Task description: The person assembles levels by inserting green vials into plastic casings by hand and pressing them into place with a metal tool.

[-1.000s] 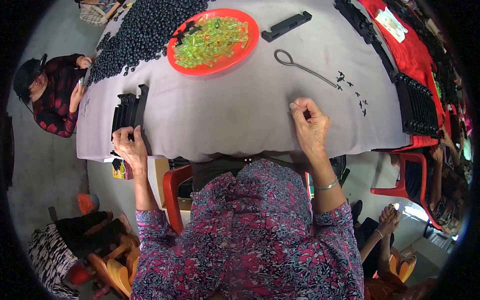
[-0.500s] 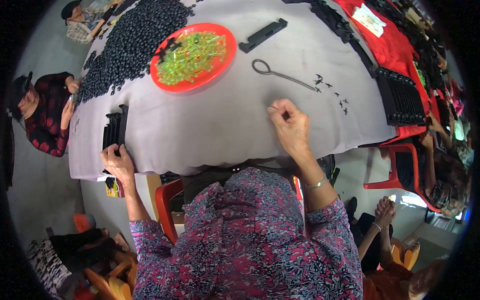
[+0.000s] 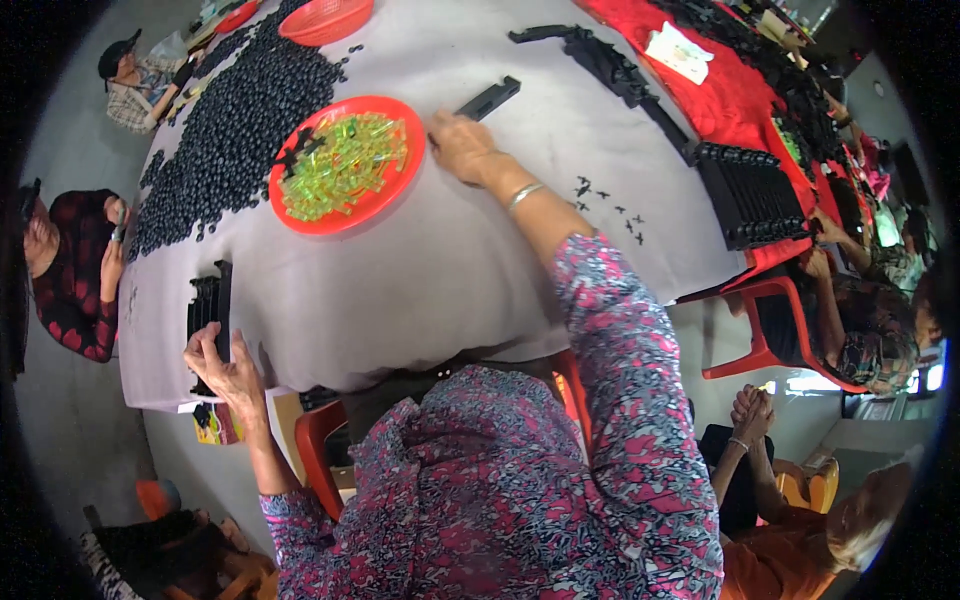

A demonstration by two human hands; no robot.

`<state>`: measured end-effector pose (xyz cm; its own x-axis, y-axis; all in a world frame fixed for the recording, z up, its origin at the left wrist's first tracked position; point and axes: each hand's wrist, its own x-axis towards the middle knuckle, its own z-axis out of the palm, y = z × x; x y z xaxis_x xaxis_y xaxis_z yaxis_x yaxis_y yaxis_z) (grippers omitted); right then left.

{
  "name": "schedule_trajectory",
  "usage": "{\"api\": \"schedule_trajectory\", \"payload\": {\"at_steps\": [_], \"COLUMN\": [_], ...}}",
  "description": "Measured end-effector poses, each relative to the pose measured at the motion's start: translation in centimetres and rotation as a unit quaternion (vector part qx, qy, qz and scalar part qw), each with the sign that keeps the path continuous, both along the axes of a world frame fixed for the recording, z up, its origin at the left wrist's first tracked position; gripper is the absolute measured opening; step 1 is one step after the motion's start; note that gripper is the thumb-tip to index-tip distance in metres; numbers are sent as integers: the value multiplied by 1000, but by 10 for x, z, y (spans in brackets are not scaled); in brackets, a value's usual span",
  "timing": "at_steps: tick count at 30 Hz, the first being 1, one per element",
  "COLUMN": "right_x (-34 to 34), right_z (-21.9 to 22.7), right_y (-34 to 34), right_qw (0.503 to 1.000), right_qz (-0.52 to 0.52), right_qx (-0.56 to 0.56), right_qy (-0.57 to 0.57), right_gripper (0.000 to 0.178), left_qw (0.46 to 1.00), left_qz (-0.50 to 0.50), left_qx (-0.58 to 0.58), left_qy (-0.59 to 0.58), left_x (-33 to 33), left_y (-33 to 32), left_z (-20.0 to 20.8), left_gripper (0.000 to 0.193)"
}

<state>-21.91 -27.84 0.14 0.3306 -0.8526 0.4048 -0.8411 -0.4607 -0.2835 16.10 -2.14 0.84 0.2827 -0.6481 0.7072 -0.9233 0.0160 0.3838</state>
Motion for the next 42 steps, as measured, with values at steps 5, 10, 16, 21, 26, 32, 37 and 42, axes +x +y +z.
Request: {"api": "schedule_trajectory", "payload": {"at_steps": [5, 10, 16, 21, 26, 32, 37, 42], "right_x": [2, -29, -60, -60, -45, -31, -19, -14], "right_z": [6, 39, 72, 82, 60, 39, 33, 22], "right_y": [9, 50, 142, 203, 220, 215, 210, 210], "right_qw": [1000, 956, 804, 706, 725, 719, 710, 758], "right_qz": [-13, -46, -36, 123, 191, 165, 131, 18], "right_qx": [20, -64, -64, 11, 53, 111, 153, 239], "right_qy": [0, -282, -590, -698, -659, -666, -675, -606], "right_gripper": [25, 21, 17, 14, 21, 26, 22, 16], "left_qw": [994, 980, 954, 896, 686, 632, 757, 837], "left_qz": [-65, -149, -228, -304, -376, -466, -483, -449], "left_qx": [24, 54, 93, 116, 179, 267, 253, 212], "left_qy": [82, 122, 169, 301, 597, 558, 359, 230], "left_x": [-27, -60, -96, -135, -168, -160, -158, -150], "left_y": [6, 6, 4, -9, -19, -12, -15, -20], "left_z": [-3, 4, 12, 28, 54, 44, 46, 46], "left_gripper": [33, 27, 28, 59, 66, 58, 45, 45]}}
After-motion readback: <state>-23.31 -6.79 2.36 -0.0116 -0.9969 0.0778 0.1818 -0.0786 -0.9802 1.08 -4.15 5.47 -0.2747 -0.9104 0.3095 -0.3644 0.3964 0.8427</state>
